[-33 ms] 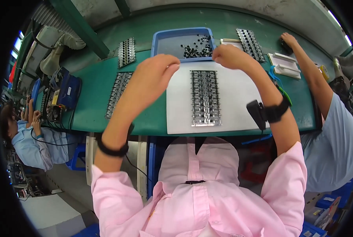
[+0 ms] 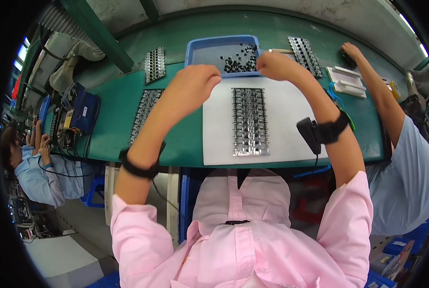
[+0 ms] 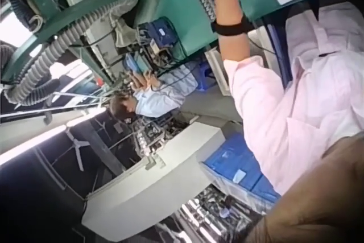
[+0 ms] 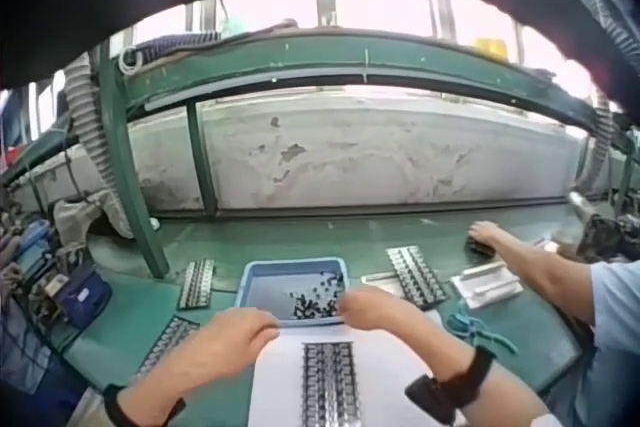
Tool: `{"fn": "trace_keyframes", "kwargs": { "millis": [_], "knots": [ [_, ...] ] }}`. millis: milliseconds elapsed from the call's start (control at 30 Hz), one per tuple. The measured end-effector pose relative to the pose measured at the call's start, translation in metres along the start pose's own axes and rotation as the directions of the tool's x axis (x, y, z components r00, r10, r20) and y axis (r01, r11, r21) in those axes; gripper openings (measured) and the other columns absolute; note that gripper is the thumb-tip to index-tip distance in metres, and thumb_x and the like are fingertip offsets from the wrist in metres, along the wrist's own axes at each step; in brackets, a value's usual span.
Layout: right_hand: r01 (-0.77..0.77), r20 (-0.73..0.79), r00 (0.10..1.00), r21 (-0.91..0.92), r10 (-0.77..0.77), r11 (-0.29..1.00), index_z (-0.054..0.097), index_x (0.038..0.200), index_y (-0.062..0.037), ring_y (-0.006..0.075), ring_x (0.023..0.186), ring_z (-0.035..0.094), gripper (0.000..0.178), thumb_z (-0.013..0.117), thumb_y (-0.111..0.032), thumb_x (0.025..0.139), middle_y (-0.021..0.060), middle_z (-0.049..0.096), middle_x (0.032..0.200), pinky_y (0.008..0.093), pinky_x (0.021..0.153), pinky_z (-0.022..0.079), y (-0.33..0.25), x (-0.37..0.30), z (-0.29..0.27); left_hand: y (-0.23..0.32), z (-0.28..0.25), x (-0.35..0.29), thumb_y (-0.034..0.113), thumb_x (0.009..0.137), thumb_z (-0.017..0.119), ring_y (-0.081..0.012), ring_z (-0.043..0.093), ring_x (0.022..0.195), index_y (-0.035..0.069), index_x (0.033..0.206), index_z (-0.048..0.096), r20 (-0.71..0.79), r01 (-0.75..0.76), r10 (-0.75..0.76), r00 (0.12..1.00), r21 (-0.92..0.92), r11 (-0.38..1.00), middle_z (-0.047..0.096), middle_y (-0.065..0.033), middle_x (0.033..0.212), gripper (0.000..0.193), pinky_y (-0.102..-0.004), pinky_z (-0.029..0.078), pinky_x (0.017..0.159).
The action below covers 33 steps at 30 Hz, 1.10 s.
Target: The person picks up components from a tray and places them onto a circuit board by hand. After wrapping a blue strap around their wrist, they continue placing components and then use shears to trim one.
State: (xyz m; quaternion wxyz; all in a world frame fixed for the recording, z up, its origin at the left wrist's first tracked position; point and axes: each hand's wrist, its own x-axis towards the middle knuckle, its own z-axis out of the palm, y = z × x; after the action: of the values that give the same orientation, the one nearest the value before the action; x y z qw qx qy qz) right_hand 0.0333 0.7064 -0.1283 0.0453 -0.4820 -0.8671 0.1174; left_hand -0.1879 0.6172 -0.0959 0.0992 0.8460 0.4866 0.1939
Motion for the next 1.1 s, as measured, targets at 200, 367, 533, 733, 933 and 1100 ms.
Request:
{"fn": "trace_keyframes", "kwargs": {
  "millis": [200,367,533,733,933,1100],
  "knots": [
    [-0.079,-0.016,0.997,-0.157,0.077,0.984,0.062,0.088,-0.0042,0.0328,0.084,0.06,0.024,0.056,-0.009,0.065,0.0187,0.061,0.09,0.0383,0.074,0.049,-0.006,0.08,0.009,-0.09,0.065,0.119,0.016,0.069,0.063,-0.0325,0.058,0.085,0.002,0.093,0.061,0.156,0.151,-0.192,0.969,0.24,0.959,0.061,-0.019,0.085,0.027,-0.0371,0.046,0.077],
    [0.028,0.065,0.998,-0.195,-0.016,0.98,0.063,0.089,-0.0085,0.0305,0.083,0.061,0.029,0.063,-0.019,0.062,0.0158,0.063,0.086,0.0389,0.073,0.049,-0.033,0.103,0.032,-0.114,0.065,0.122,0.015,0.063,0.065,-0.0306,0.06,0.082,0.005,0.091,0.063,0.386,0.18,-0.21,0.898,0.113,0.977,0.062,-0.0185,0.086,0.03,-0.0401,0.047,0.074],
    [-0.076,0.062,0.996,0.251,0.062,0.965,0.062,0.08,-0.001,0.0342,0.071,0.06,0.023,0.065,-0.013,0.06,0.0204,0.061,0.075,0.0373,0.063,0.047,-0.04,0.066,0.052,-0.071,0.065,0.081,0.019,0.063,0.063,-0.0295,0.059,0.088,0.008,0.09,0.065,0.431,0.062,-0.036,0.902,-0.046,0.997,0.062,-0.0152,0.094,0.029,-0.0382,0.047,0.077],
    [-0.139,0.0,0.989,0.341,0.148,0.93,0.058,0.072,0.0058,0.0254,0.052,0.059,0.018,0.064,-0.009,0.063,0.0165,0.06,0.062,0.0346,0.048,0.045,-0.054,0.086,0.079,-0.107,0.096,0.059,0.014,0.064,0.064,-0.0322,0.059,0.086,0.0,0.083,0.064,0.093,0.248,-0.234,0.968,-0.188,0.95,0.062,-0.019,0.087,0.024,-0.0389,0.048,0.076],
    [-0.146,-0.041,0.984,0.349,0.171,0.926,0.057,0.069,0.0039,0.0157,0.047,0.055,0.013,0.06,-0.008,0.068,0.0091,0.056,0.054,0.0306,0.041,0.042,-0.068,0.078,0.071,-0.107,0.087,0.046,0.015,0.066,0.063,-0.0331,0.06,0.083,-0.001,0.079,0.063,-0.022,0.25,-0.258,0.966,-0.183,0.951,0.062,-0.0201,0.084,0.021,-0.0404,0.049,0.074],
    [-0.071,-0.223,0.962,0.358,0.159,0.931,0.057,0.069,0.0028,0.0129,0.045,0.052,0.011,0.056,-0.008,0.071,0.0081,0.055,0.053,0.026,0.037,0.038,-0.074,0.073,0.071,-0.104,0.077,0.039,0.016,0.066,0.062,-0.0328,0.061,0.079,0.0,0.078,0.063,-0.1,0.205,-0.215,0.971,-0.099,0.974,0.062,-0.019,0.081,0.02,-0.0411,0.049,0.071]
  ]
}}
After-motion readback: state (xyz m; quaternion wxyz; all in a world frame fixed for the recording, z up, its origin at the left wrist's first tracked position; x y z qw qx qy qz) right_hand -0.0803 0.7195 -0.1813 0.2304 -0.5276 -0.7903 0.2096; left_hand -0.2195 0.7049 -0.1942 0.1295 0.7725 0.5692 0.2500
